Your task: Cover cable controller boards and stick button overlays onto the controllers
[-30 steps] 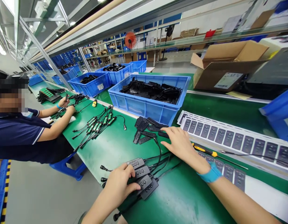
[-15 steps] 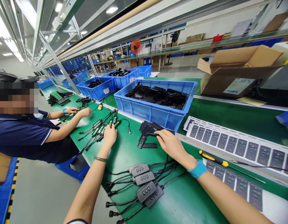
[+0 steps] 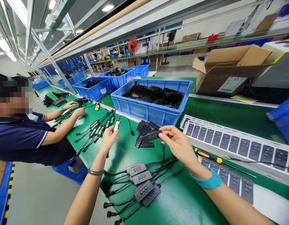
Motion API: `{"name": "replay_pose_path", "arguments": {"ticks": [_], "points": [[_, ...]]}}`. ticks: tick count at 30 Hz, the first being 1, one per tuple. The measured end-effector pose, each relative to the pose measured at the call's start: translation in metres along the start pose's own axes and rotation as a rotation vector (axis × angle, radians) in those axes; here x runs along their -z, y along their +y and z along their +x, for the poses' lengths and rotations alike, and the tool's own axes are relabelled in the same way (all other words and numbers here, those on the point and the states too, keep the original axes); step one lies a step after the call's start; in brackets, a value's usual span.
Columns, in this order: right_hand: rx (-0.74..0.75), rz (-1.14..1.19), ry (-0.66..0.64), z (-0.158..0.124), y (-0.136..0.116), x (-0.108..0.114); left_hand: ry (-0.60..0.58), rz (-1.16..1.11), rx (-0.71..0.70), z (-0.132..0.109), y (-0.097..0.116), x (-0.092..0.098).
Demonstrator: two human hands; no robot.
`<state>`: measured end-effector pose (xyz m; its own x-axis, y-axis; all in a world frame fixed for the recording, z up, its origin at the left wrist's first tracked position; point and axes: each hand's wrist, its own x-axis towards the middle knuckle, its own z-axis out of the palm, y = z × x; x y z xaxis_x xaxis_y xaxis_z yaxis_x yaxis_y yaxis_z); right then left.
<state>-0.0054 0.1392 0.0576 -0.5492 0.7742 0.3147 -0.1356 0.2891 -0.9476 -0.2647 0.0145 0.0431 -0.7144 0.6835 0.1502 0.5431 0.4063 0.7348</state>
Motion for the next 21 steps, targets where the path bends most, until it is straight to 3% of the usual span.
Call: {"name": "replay_pose_path", "arguments": {"ticks": [4,9,15,21], "points": [[-0.015,0.049,0.021,-0.002,-0.018,-0.009,-0.149,-0.308,0.011,-0.035,0.031,0.017],[-0.001,0.103,-0.010,-0.004,-0.036,-0.023,-0.393,-0.881,0.133,-0.080,0.067,0.025],[0.056,0.133,-0.051,-0.006,-0.045,-0.036,-0.538,-0.876,0.106,-0.108,0.084,0.020],[0.045,0.163,-0.055,-0.012,-0.044,-0.037,-0.523,-0.797,0.085,-0.123,0.088,0.014]]}}
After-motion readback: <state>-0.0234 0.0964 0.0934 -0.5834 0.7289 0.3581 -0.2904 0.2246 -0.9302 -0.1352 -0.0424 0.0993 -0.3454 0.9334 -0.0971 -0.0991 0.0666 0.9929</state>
